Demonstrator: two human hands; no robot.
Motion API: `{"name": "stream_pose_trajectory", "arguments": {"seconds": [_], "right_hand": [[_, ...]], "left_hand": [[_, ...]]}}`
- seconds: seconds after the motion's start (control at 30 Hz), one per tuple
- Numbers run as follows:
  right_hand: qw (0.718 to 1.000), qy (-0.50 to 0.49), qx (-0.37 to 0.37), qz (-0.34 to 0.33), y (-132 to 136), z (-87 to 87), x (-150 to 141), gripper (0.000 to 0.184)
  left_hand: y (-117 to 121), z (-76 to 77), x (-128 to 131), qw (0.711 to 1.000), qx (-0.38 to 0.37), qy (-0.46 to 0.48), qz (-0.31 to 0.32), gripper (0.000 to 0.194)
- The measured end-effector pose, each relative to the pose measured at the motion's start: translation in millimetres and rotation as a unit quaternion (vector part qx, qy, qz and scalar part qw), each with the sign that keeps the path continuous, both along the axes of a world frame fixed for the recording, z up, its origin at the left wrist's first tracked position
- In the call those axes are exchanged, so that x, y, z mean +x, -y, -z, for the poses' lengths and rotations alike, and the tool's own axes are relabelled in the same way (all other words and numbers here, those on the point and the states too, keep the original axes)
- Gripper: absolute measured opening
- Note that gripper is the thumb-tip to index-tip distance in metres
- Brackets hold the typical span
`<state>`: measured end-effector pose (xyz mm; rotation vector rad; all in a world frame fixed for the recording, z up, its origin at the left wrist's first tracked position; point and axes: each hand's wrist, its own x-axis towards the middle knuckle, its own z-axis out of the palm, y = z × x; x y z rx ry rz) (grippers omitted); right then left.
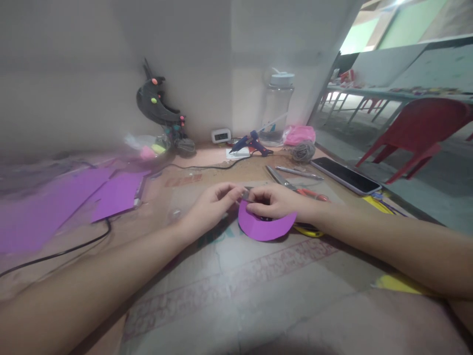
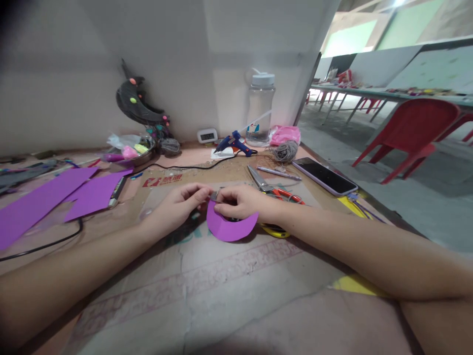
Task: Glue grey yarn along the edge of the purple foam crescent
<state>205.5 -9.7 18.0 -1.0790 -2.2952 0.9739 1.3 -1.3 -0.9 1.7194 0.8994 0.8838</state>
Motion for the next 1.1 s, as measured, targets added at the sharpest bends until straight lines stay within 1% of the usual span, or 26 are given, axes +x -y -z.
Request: {"name": "stream_pose_trajectory", "arguments": {"seconds": [0.07, 0.13, 0.2, 0.3, 0.43, 0.6, 0.7, 0.8, 0.97, 1.1], "right_hand": [[0.999, -0.028, -0.016, 0.011, -0.5, 1.0, -0.4, 0.021], [0.998, -0.042, -0.021, 0.029, -0.5, 1.1, -1.1, 0.021], [0.998, -0.040, -0.014, 0.039, 0.1, 0.4, -1.9, 0.022], [0.998, -0.036, -0.009, 0.044, 1.6, -1.8, -3.1, 0.022], [0.997, -0.048, -0.028, 0.047, 3.4, -3.1, -3.5, 0.023], [0.987, -0.119, -0.080, 0.070, 0.9, 3.5, -2.1, 0.025], [0.983, -0.145, -0.080, 0.075, -0.7, 7.2, -1.3, 0.022], [0.985, -0.139, -0.063, 0.075, 0.0, 6.9, -0.7, 0.020], [0.993, -0.085, -0.039, 0.071, 1.3, 2.0, -0.3, 0.026], [0.995, -0.058, -0.042, 0.074, -0.8, 1.8, -0.3, 0.025]], "left_hand": [[-0.9, 0.2, 0.7, 1.000, -0.003, 0.007, -0.005, 0.030], [-1.6, 0.9, 1.2, 1.000, -0.014, 0.010, 0.010, 0.029], [-2.0, 2.0, 1.3, 0.999, -0.028, 0.011, 0.024, 0.027], [-2.1, 3.3, 0.8, 0.999, -0.033, 0.006, 0.024, 0.023], [-2.7, 3.8, 0.2, 0.999, -0.030, -0.006, 0.019, 0.023], [-2.8, 2.0, 0.8, 1.000, -0.013, -0.006, 0.006, 0.022], [-1.7, 0.6, 1.1, 1.000, -0.015, -0.009, 0.006, 0.022], [-1.1, 0.5, 0.7, 1.000, -0.014, -0.012, 0.005, 0.022], [-1.9, 1.9, 0.5, 1.000, -0.022, 0.001, 0.014, 0.022], [-1.6, 1.6, 0.7, 1.000, -0.020, -0.002, 0.016, 0.023]]}}
